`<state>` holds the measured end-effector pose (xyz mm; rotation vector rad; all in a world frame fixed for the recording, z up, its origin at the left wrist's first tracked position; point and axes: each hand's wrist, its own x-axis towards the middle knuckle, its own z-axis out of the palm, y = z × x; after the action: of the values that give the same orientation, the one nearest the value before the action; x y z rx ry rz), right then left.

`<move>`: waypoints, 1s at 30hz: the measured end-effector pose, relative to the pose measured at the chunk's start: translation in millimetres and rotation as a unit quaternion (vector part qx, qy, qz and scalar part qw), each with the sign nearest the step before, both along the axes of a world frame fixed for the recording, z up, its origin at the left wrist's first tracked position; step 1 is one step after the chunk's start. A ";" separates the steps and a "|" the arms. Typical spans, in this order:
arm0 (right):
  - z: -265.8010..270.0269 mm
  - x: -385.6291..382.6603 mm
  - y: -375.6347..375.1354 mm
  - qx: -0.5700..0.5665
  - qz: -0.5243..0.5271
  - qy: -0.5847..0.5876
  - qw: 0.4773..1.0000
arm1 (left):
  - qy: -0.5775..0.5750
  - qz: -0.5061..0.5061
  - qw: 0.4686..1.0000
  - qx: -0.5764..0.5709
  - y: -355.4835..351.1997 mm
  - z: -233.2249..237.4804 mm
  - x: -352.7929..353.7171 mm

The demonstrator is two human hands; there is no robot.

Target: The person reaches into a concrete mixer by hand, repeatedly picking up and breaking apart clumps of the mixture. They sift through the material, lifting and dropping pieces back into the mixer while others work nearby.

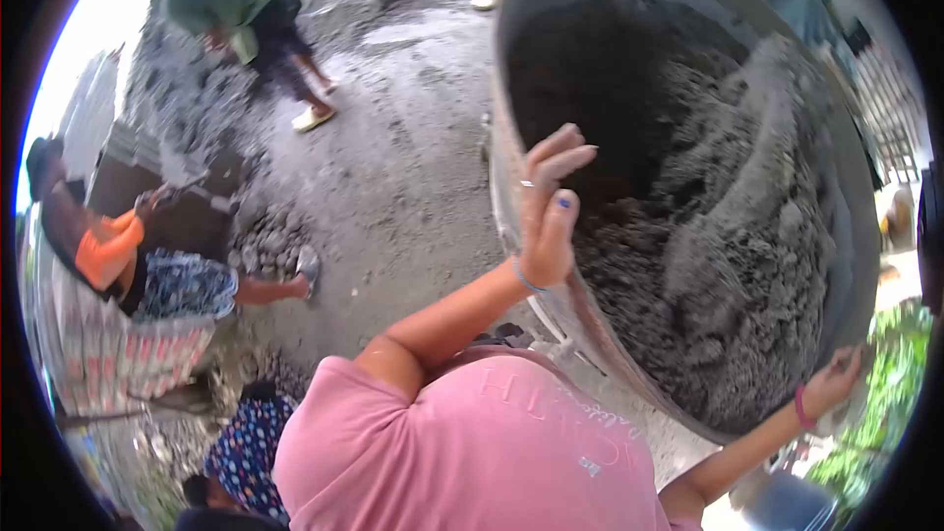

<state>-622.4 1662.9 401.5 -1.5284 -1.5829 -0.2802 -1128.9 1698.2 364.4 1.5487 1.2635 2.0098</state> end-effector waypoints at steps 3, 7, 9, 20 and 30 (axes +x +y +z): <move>3.8 -34.5 43.1 0.056 0.045 0.304 0.950 | -0.042 -0.007 0.999 0.034 31.5 -15.4 7.8; 11.7 -81.2 77.3 0.067 0.024 0.354 0.932 | -0.050 -0.021 0.998 0.045 53.7 -24.5 -1.4; -7.4 -83.2 99.0 0.046 0.003 0.333 0.942 | -0.038 -0.022 0.998 0.035 69.0 -38.2 -4.4; -19.5 -107.7 101.1 -0.083 0.054 -0.135 0.986 | 0.041 -0.109 0.993 -0.009 56.2 -31.7 -15.1; -5.8 -131.4 94.4 -0.145 0.071 -0.107 0.981 | 0.745 -0.416 0.505 -0.130 124.2 31.8 22.1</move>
<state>-753.8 1757.3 395.7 -1.6365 -1.9619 -0.1400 -1106.9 1822.4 396.2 2.8144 0.5956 -0.4970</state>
